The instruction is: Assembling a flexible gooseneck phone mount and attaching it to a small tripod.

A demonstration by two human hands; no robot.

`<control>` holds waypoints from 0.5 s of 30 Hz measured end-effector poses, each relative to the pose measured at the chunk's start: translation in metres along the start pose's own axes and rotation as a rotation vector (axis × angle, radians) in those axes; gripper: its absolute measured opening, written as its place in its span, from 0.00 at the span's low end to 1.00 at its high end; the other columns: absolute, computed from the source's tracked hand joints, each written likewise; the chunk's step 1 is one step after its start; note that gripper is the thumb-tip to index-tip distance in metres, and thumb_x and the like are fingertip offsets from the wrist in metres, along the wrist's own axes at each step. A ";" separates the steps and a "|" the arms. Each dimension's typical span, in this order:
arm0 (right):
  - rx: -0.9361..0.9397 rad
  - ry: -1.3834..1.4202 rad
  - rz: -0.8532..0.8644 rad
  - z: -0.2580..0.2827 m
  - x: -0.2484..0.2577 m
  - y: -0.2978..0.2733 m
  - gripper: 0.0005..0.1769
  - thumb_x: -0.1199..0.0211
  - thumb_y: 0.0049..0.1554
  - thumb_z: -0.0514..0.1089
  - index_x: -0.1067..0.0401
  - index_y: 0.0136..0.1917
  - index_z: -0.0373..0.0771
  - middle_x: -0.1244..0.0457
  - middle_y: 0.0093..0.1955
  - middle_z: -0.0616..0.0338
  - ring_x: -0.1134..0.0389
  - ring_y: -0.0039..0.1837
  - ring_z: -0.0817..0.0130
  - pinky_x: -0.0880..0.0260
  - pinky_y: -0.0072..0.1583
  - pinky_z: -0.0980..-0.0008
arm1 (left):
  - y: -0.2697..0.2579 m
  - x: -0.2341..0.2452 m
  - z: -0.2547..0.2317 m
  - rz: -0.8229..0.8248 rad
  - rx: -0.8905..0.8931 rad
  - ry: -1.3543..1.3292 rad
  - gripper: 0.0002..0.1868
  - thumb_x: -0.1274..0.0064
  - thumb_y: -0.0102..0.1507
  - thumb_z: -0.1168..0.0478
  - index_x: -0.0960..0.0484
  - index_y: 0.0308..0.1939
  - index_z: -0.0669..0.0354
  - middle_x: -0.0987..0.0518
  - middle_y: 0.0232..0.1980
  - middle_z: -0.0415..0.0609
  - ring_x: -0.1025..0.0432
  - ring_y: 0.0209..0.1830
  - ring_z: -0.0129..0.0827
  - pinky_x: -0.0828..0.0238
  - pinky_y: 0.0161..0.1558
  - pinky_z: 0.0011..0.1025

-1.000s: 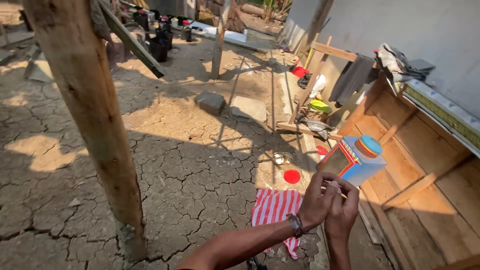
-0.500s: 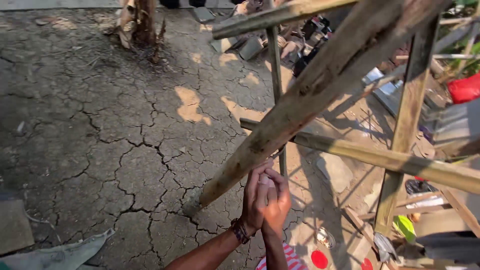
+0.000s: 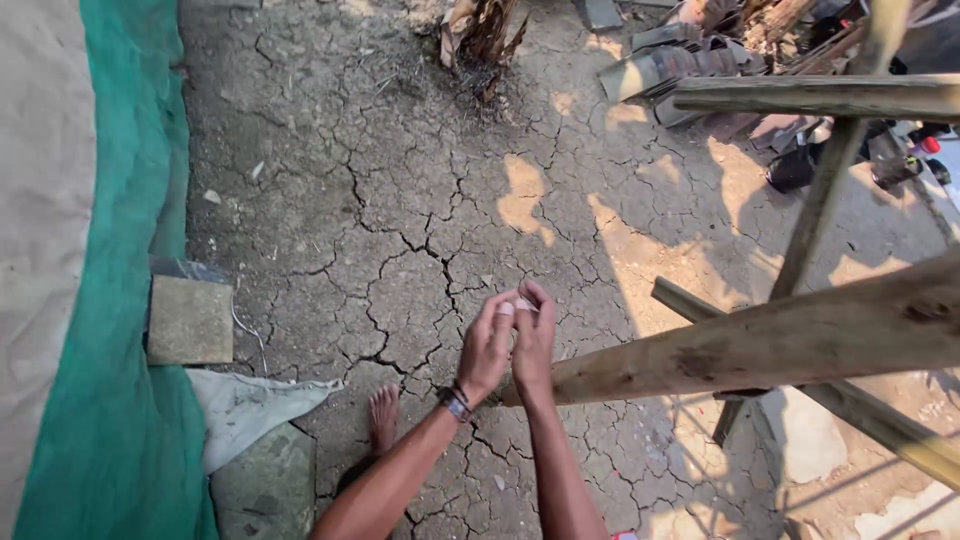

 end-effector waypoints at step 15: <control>-0.179 0.255 0.116 -0.151 -0.219 0.260 0.28 0.49 0.65 0.48 0.43 0.74 0.35 0.41 0.68 0.48 0.30 0.55 0.64 0.26 0.54 0.65 | 0.172 0.199 0.169 -0.342 0.186 0.072 0.25 0.62 0.72 0.49 0.27 0.65 0.63 0.24 0.67 0.54 0.31 0.69 0.39 0.38 0.67 0.34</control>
Point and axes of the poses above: each hand's wrist, its own y-axis towards the middle knuckle, its own x-axis out of the back of the hand, z = x × y, the point moved 2 cm from there along y, towards the middle knuckle
